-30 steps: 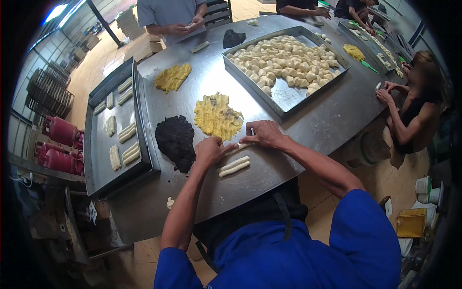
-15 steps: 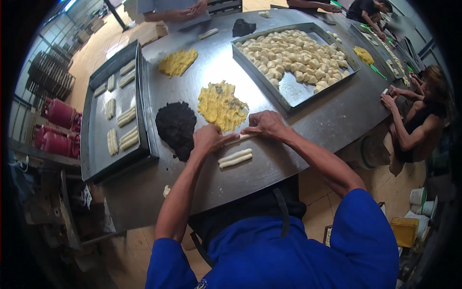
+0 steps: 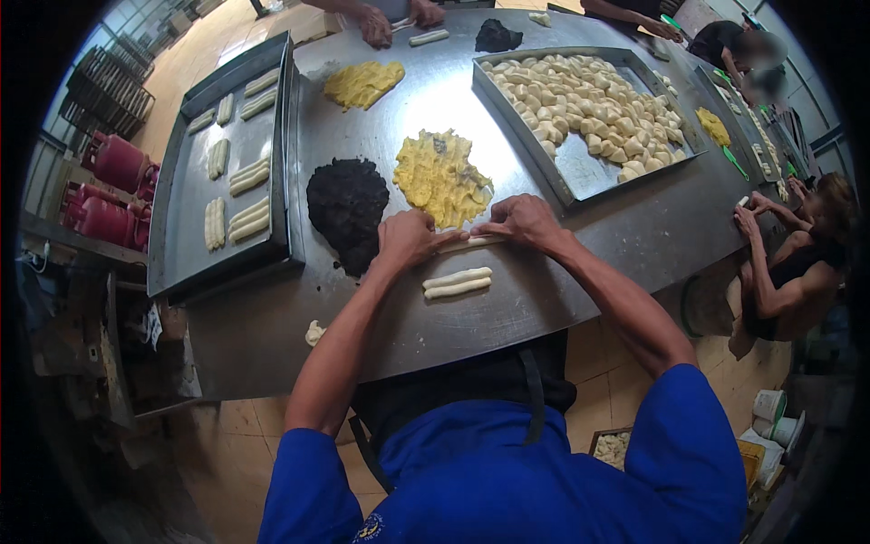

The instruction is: Manually assemble and shape pieces of dough with various fillings at a bakery workstation.

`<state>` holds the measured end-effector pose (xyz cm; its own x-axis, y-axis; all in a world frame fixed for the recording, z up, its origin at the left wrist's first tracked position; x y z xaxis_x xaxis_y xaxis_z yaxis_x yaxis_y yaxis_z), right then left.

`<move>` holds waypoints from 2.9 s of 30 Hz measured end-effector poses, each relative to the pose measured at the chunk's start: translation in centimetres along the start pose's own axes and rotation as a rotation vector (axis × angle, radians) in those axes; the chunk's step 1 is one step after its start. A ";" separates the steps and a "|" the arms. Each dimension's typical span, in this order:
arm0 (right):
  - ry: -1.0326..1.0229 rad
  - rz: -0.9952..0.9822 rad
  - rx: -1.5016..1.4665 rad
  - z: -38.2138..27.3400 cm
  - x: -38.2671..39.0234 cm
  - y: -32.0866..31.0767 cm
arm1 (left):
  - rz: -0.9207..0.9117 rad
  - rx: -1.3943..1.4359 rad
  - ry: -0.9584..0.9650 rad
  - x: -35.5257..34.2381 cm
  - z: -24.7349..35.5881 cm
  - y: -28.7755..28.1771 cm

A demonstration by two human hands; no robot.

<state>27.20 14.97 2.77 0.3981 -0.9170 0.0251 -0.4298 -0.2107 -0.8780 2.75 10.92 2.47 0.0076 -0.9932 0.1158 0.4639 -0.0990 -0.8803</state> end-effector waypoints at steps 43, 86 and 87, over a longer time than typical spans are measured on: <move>-0.043 0.081 -0.380 -3.6 5.8 -2.0 | 0.109 0.459 0.256 6.2 -1.0 -3.2; -0.017 0.062 -0.288 -7.5 6.0 0.0 | 0.313 0.137 0.461 12.7 -3.1 3.9; -0.066 0.058 -0.254 -9.1 5.9 -0.9 | 0.325 0.137 0.454 13.0 -2.8 3.2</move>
<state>22.57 6.69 8.09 0.4153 -0.9077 -0.0597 -0.6392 -0.2445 -0.7291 1.83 -2.52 -0.15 -0.1981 -0.9010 -0.3860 0.6117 0.1941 -0.7670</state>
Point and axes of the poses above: each hand's wrist, its own x-axis away from the middle knuckle, its own y-axis out of the palm, z = x × y, the point moved 1 cm from there along -x, towards the middle knuckle, and after that the axes turned 10 degrees about z, right-handed, at the moved point
